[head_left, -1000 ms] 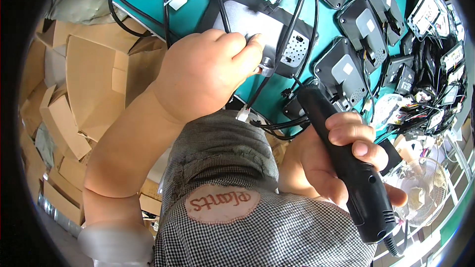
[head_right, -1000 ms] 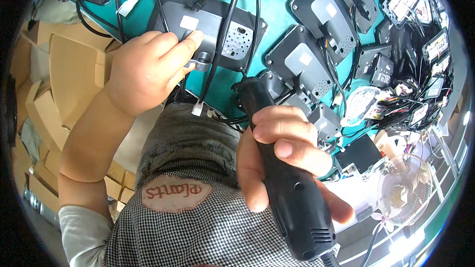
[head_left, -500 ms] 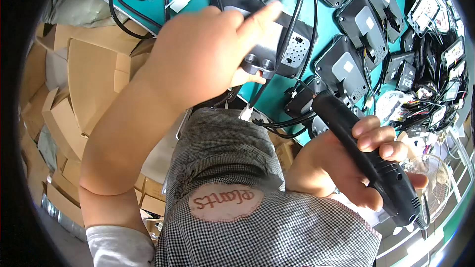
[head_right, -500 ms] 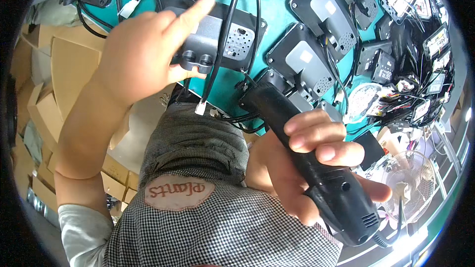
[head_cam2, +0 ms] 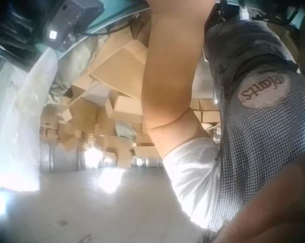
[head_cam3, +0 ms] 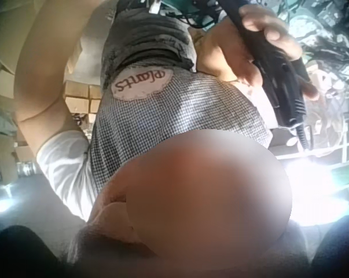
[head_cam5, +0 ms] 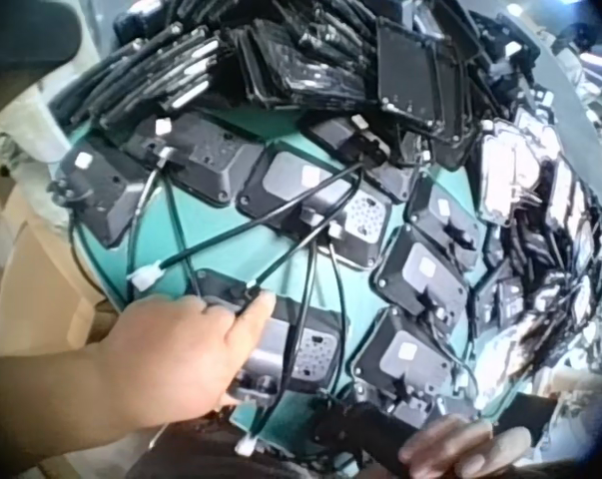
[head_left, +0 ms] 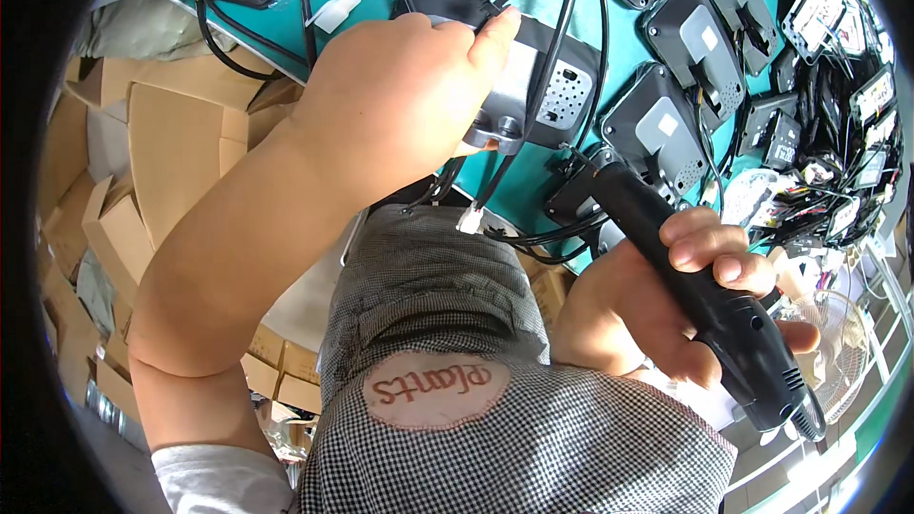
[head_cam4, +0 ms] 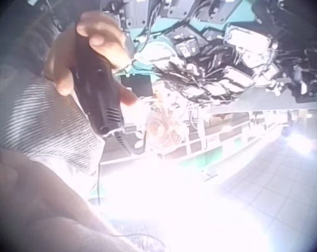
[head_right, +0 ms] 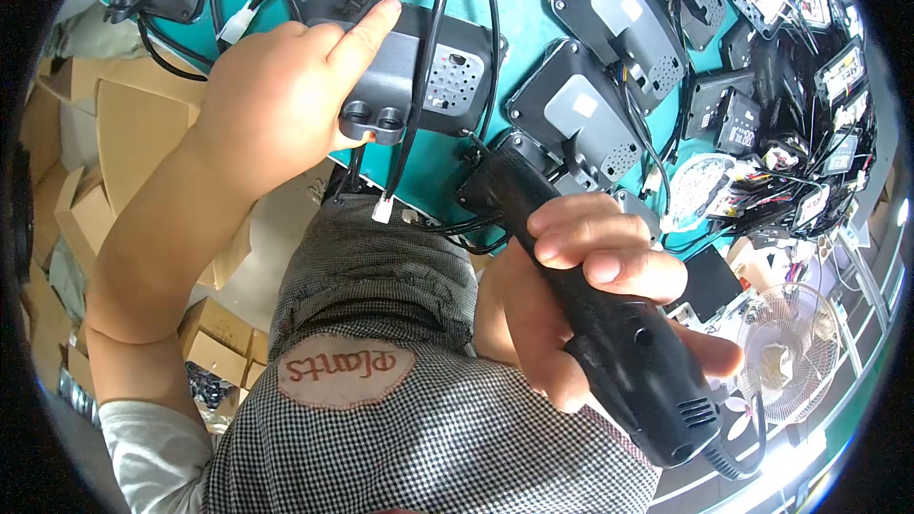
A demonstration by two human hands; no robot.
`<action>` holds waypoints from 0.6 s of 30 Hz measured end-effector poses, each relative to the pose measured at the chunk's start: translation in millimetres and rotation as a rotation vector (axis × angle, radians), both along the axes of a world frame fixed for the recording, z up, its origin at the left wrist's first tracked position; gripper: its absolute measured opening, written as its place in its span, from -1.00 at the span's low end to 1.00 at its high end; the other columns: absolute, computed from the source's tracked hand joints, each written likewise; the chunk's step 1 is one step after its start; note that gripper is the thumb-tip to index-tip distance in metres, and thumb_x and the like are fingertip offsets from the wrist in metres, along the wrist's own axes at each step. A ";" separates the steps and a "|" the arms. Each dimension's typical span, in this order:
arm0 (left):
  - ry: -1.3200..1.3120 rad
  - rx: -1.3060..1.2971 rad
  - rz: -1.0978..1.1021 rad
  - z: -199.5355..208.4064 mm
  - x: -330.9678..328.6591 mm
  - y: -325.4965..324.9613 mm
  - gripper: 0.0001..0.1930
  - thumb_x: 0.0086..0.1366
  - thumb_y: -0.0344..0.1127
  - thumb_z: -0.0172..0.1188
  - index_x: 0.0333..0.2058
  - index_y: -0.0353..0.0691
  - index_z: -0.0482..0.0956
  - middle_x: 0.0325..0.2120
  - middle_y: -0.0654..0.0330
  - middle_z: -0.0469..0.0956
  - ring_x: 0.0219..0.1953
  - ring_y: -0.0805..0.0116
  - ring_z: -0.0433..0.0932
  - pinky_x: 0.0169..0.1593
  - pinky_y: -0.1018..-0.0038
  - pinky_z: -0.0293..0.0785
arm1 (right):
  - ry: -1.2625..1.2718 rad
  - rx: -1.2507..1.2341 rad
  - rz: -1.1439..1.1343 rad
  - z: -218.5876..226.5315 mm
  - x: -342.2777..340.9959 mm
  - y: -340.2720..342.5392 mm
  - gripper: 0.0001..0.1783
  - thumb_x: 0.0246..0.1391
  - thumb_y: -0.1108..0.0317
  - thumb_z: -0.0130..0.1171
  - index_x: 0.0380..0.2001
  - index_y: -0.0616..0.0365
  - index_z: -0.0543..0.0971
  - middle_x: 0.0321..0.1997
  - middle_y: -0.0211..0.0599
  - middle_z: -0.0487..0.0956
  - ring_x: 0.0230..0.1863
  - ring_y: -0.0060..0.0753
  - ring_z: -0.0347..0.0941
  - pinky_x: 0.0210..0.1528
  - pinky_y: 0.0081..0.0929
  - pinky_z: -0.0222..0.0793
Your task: The person uses a handheld electric screwdriver to fasten screws into multiple black electronic devices on a green workbench. They repeatedly pick up devices, align them, and drive screws into specific points, then place the devices back on the table or into a pile.
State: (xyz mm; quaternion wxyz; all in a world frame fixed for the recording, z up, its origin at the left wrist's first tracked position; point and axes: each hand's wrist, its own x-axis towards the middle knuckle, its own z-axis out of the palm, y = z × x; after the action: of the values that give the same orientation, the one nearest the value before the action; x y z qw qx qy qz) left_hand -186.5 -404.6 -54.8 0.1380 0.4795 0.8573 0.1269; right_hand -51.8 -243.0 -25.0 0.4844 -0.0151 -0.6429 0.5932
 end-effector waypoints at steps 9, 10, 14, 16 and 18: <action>-0.017 0.029 0.012 -0.5 -0.6 1.2 -0.17 -0.24 -0.30 0.35 0.15 -0.14 0.33 -0.55 0.23 0.42 -0.47 0.24 0.44 -0.41 0.35 0.43 | -0.006 0.076 0.069 -4.1 -0.3 -2.9 -0.10 -0.02 -0.31 0.06 0.31 -0.44 -0.09 -0.24 -0.22 0.45 -0.55 -0.37 0.38 -0.63 -0.47 0.31; -0.019 0.033 0.010 -0.4 -1.1 1.8 -0.17 -0.24 -0.29 0.35 0.15 -0.14 0.33 -0.55 0.23 0.42 -0.48 0.24 0.44 -0.41 0.35 0.43 | -0.004 0.115 0.101 -4.3 -0.5 -1.0 -0.08 -0.01 -0.30 0.06 0.32 -0.44 -0.15 -0.23 -0.20 0.44 -0.54 -0.37 0.38 -0.65 -0.48 0.28; -0.014 0.048 0.031 -0.6 0.8 0.6 -0.15 -0.27 -0.28 0.38 0.14 -0.14 0.33 -0.56 0.24 0.41 -0.48 0.24 0.44 -0.42 0.35 0.43 | 0.027 0.119 0.137 -5.2 -0.7 -5.0 -0.04 -0.05 -0.30 0.10 0.32 -0.49 -0.16 -0.06 -0.16 0.36 -0.54 -0.36 0.36 -0.68 -0.48 0.25; -0.019 0.044 0.026 -0.5 0.3 1.0 -0.14 -0.28 -0.27 0.39 0.14 -0.14 0.33 -0.56 0.24 0.41 -0.49 0.25 0.44 -0.42 0.36 0.43 | 0.075 0.132 0.132 -8.1 -5.2 -13.9 -0.02 -0.07 -0.30 0.12 0.32 -0.53 -0.17 0.03 -0.14 0.29 -0.54 -0.35 0.35 -0.70 -0.48 0.24; -0.023 0.054 0.024 -0.4 -0.1 1.6 -0.14 -0.28 -0.25 0.39 0.14 -0.15 0.34 -0.57 0.24 0.41 -0.49 0.25 0.44 -0.42 0.36 0.43 | 0.110 0.181 0.099 -12.6 -8.4 -21.0 -0.02 -0.09 -0.29 0.13 0.32 -0.55 -0.16 0.09 -0.15 0.21 -0.53 -0.34 0.35 -0.71 -0.50 0.23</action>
State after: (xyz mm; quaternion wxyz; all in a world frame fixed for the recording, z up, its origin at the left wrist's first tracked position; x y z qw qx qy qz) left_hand -186.6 -403.1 -55.2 0.1337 0.4711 0.8576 0.1571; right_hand -60.2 -264.0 -37.6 0.4885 0.0928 -0.6664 0.5556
